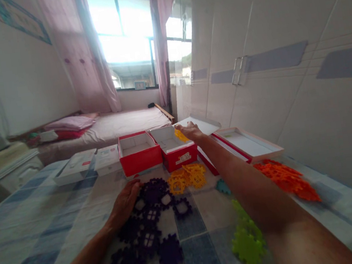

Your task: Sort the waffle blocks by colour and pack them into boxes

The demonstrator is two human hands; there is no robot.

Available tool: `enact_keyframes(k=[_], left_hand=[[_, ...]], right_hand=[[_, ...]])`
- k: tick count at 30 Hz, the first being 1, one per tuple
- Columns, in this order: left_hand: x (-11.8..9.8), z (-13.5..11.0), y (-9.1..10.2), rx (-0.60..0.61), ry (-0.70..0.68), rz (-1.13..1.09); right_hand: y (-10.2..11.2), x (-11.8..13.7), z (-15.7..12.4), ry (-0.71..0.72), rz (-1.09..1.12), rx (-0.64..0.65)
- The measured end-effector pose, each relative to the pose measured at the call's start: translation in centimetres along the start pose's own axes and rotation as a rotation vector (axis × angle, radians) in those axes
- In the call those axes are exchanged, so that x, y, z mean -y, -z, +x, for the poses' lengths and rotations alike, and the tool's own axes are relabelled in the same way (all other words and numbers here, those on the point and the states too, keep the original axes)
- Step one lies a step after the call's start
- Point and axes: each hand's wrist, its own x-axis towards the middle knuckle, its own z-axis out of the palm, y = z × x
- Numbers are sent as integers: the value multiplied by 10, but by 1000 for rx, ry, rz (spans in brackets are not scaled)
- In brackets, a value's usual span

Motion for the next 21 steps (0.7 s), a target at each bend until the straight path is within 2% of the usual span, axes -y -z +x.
enact_keyframes(k=[2, 4, 6, 10, 12, 16, 21], left_hand=[[-1, 0, 0, 1, -1, -9], [-2, 0, 0, 5, -7, -16], [-3, 0, 0, 2, -9, -14], [-4, 0, 0, -6, -4, 0], [-3, 0, -1, 1, -3, -1], [-1, 0, -1, -1, -1, -4], [-3, 0, 0, 3, -3, 18]], right_hand=[[-2, -4, -2, -2, -119, -75], [0, -16, -15, 34, -242, -65], [6, -34, -33, 85, -295, 99], [16, -71, -59, 139, -292, 568], [15, -85, -64, 151, -272, 695], [7, -101, -64, 148, -218, 726], [3, -105, -65, 215, -301, 693]])
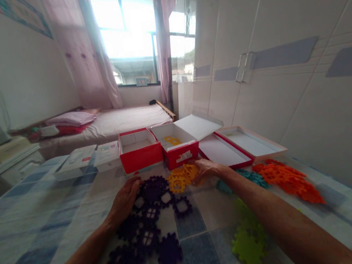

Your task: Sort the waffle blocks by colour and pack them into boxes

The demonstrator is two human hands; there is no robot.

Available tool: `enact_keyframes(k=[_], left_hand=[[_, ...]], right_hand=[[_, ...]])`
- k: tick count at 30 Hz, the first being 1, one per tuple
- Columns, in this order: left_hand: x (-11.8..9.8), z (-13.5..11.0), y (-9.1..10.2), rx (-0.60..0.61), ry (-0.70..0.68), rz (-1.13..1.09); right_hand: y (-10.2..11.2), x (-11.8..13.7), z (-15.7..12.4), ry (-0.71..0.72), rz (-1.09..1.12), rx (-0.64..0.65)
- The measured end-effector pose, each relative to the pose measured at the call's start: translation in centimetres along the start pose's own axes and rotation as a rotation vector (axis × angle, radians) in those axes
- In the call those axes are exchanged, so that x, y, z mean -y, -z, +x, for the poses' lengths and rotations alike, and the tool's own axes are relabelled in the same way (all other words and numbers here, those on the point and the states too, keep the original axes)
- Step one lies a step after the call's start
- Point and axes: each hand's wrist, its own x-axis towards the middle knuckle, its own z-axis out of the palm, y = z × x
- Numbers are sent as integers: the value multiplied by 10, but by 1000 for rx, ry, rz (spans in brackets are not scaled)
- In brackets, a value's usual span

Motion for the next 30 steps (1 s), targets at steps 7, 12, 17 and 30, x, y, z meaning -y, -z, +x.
enact_keyframes(k=[7, 12, 17, 30], left_hand=[[-4, 0, 1, -6, 8, 5], [-2, 0, 1, -4, -5, 5], [2, 1, -2, 9, -13, -3], [1, 1, -3, -5, -48, 39]], right_hand=[[-12, 7, -15, -63, -190, -168], [-18, 9, -31, -26, -178, -319], [17, 20, -27, -38, 29, -554], [41, 56, 39, -99, -56, -752]])
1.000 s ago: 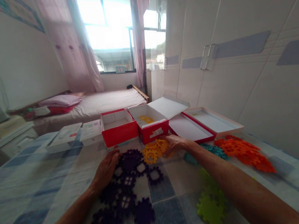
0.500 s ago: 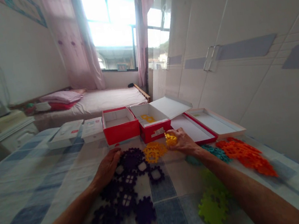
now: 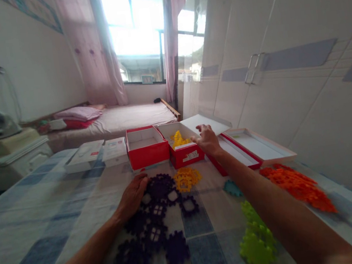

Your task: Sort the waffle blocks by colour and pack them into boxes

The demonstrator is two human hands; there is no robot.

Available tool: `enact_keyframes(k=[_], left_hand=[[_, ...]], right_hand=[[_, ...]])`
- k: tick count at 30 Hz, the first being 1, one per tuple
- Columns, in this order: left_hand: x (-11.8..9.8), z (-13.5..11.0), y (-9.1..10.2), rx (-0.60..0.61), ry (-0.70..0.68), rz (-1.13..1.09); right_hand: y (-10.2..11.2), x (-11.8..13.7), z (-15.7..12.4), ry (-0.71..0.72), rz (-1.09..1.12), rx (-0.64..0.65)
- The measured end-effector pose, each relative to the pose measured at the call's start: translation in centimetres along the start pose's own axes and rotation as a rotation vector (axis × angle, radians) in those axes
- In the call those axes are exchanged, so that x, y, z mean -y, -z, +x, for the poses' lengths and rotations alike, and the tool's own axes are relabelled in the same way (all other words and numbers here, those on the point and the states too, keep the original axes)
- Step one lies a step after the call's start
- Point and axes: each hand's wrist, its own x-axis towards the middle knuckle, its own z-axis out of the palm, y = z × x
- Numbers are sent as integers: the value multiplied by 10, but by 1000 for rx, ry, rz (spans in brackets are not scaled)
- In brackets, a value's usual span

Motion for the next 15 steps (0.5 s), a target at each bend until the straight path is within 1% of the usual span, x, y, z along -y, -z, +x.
enact_keyframes(k=[1, 4, 5, 6, 7, 9, 12, 15], left_hand=[[0, 0, 0, 2, -1, 6], [1, 1, -1, 6, -13, 21], [1, 1, -1, 5, -17, 24], [2, 1, -1, 5, -19, 26], [2, 1, -1, 9, -18, 28], [2, 1, -1, 16, -13, 30], [2, 1, 0, 18, -18, 28], [2, 1, 0, 12, -18, 31]], right_hand=[[-1, -3, -16, 61, 14, 100], [-9, -11, -59, 219, 15, 496], [-13, -13, -70, 249, -4, 601], [-18, -14, -78, 260, -32, 672], [-23, -15, -83, 253, -65, 714], [-32, -17, -87, 219, -134, 737], [-39, -20, -83, 219, -215, 713], [-38, -25, -78, 215, -204, 674]])
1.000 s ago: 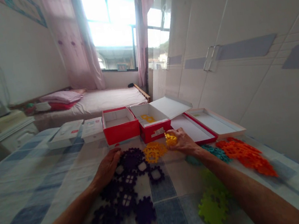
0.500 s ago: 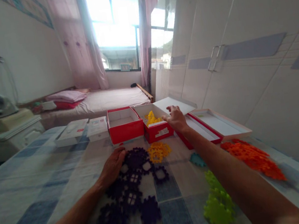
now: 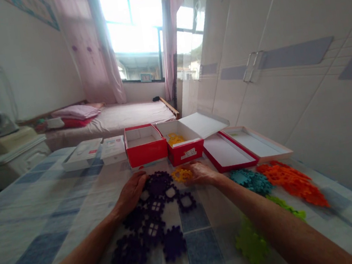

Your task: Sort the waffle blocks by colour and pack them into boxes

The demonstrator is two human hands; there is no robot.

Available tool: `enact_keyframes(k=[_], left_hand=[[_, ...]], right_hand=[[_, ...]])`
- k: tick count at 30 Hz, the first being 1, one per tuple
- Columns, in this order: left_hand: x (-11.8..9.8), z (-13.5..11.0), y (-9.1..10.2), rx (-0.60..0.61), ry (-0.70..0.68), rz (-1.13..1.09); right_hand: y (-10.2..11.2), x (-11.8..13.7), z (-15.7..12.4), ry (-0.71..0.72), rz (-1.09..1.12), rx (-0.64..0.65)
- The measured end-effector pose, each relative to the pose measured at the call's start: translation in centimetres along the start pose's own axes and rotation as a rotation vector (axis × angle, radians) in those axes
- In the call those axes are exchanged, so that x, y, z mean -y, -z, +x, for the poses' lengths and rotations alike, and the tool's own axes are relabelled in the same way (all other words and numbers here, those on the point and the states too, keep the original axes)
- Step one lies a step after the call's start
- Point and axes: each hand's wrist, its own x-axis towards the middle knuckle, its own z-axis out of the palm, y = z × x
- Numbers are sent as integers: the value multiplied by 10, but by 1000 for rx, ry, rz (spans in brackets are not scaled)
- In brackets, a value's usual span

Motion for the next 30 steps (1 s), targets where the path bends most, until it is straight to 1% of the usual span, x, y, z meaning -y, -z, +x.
enact_keyframes(k=[4, 8, 11, 13, 15, 17, 19, 22, 24, 26, 28, 30], left_hand=[[-2, 0, 1, 8, 6, -2], [-5, -1, 1, 0, 11, -8], [-5, -1, 1, 3, 5, -8], [-4, -1, 1, 2, 5, -8], [-3, -1, 1, 1, 5, -6], [-2, 0, 1, -3, -1, -1], [0, 0, 0, -4, -14, 3], [3, 0, -2, -4, -21, 7], [4, 1, -3, -2, -22, 6], [5, 1, -3, -1, -25, 5], [5, 1, -2, 2, -26, 6], [3, 0, -1, 3, -18, 3]], right_hand=[[2, -6, -5, -42, 104, -95], [3, -8, -13, -35, 171, -175], [5, -13, -17, -69, 240, -275], [7, -19, -18, -142, 363, -339], [10, -26, -18, -243, 576, -373], [16, -30, -18, -301, 799, -393], [26, -28, -16, -294, 948, -425], [51, -15, -4, -224, 1043, -459], [73, -3, 13, -189, 1032, -496], [93, 9, 34, -191, 931, -554], [105, 17, 51, -254, 697, -652], [104, 22, 56, -301, 407, -782]])
